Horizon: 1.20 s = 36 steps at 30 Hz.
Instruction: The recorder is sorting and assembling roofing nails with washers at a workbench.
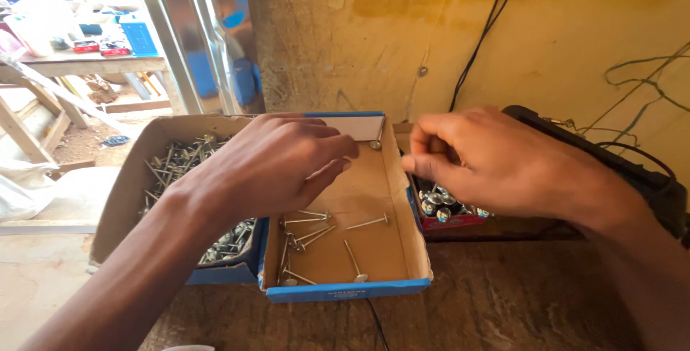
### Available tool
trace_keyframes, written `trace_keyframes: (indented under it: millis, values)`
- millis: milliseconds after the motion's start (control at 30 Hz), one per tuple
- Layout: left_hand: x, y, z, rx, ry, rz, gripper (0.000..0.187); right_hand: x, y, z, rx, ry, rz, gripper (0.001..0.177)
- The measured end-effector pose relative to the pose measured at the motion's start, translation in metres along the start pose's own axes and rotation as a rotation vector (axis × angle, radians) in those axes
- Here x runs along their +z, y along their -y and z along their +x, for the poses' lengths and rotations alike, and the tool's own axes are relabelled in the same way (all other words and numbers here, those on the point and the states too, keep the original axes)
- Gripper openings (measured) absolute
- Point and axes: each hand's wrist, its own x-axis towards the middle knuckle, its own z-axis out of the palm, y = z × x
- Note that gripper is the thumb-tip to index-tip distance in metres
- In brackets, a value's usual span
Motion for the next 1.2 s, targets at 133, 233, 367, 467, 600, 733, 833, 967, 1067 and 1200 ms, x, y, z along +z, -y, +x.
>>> trace_keyframes:
  millis: [133, 233, 367, 467, 600, 733, 833, 967, 1067, 1200]
  values:
    - [-0.013, -0.009, 0.000, -0.022, -0.033, -0.008, 0.025, 0.019, -0.004, 0.005, -0.278, -0.213, 0.331, 0.022]
    - [-0.020, -0.012, -0.004, -0.143, -0.095, -0.094, 0.032, 0.034, -0.003, 0.012, -0.458, -0.271, 0.422, 0.015]
    - [-0.016, -0.001, -0.012, 0.046, -0.244, -0.094, 0.030, 0.047, 0.001, 0.020, -0.692, -0.434, 0.308, 0.012]
    - [-0.015, 0.002, -0.014, 0.102, -0.263, -0.087, 0.026, 0.051, 0.004, 0.020, -0.741, -0.457, 0.304, 0.011]
    - [-0.016, 0.001, -0.015, 0.113, -0.256, -0.116, 0.013, 0.059, 0.002, 0.023, -0.842, -0.479, 0.316, 0.012]
    - [-0.017, 0.003, -0.016, 0.103, -0.245, -0.093, 0.012, 0.058, 0.003, 0.026, -0.809, -0.449, 0.318, 0.015]
    - [-0.017, 0.004, -0.016, 0.129, -0.287, -0.069, 0.011, 0.056, 0.002, 0.027, -0.680, -0.429, 0.340, 0.017]
    - [-0.020, 0.005, -0.015, 0.056, -0.301, -0.066, 0.014, 0.052, -0.004, 0.027, -0.703, -0.495, 0.404, 0.021]
    - [-0.022, 0.003, -0.014, 0.066, -0.289, -0.055, 0.014, 0.040, -0.002, 0.022, -0.669, -0.549, 0.410, 0.023]
    - [-0.019, 0.002, -0.010, 0.149, -0.226, 0.017, 0.011, 0.020, -0.010, 0.013, -0.577, -0.567, 0.352, 0.015]
